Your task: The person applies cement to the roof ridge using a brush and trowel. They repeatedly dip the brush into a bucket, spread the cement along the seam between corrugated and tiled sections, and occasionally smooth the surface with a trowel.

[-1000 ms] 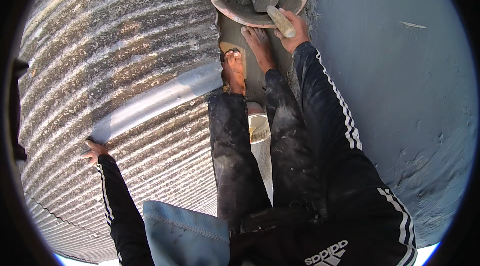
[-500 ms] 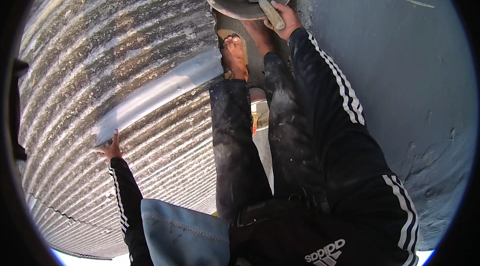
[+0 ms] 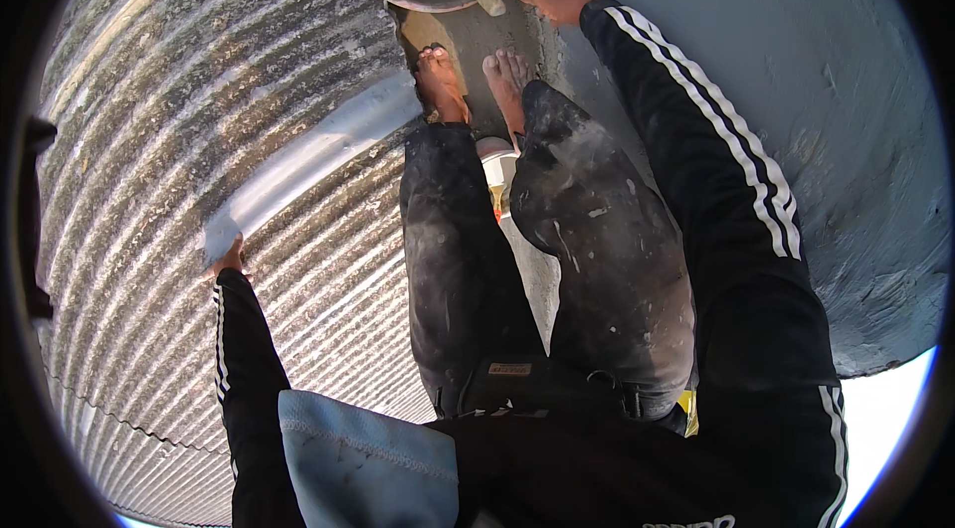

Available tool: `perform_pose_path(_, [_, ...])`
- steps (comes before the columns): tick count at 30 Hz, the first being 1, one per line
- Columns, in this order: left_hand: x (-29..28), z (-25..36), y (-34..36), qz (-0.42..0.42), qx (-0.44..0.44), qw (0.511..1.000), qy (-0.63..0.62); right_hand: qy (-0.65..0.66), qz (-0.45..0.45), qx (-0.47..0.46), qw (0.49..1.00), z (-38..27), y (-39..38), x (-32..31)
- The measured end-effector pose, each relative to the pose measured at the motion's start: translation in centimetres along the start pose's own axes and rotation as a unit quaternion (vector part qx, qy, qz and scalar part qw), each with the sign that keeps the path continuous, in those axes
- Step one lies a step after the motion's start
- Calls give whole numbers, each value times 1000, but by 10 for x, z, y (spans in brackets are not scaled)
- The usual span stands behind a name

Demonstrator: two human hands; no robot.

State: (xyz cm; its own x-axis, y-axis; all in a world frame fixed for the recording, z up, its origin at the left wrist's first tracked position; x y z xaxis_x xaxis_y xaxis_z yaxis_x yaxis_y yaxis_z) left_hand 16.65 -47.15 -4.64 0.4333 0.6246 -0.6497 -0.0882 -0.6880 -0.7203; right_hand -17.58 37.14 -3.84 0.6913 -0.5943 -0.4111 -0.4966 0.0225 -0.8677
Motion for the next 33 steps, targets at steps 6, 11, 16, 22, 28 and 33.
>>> perform_pose_path(6, [1, 7, -25, 29, -78, 986, -144, 49, 29, 15, 998, 3, -22, -3])
perform_pose_path(11, [-6, -4, -17, 71, -56, 984, -155, 51, -55, 28, 997, 14, -47, 62])
perform_pose_path(16, [-1, -22, 13, 54, -3, 983, -177, -152, -105, -11, 983, 28, -65, 118])
perform_pose_path(22, [-12, -24, -14, 137, -1, 965, -224, 89, 22, -24, 996, 5, -95, 90])
perform_pose_path(28, [62, 62, -173, 116, 239, 952, -153, 320, 162, -107, 927, -83, -255, -8])
perform_pose_path(33, [164, 64, -373, -158, 365, 880, -259, 364, 321, -391, 782, -134, -500, -89])
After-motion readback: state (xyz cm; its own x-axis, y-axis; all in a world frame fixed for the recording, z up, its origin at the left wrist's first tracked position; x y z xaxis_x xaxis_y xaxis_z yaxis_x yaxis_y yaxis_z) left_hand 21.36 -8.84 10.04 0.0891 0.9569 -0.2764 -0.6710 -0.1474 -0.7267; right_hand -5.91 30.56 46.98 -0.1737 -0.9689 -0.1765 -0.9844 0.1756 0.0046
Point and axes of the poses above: each hand's wrist, its own y-axis towards the middle knuckle, its own x-axis out of the palm, z = x × y, the point moved 8 cm from there along y, towards the middle knuckle, and after that the axes turned 5 degrees about -y, right-handed, at the moved point
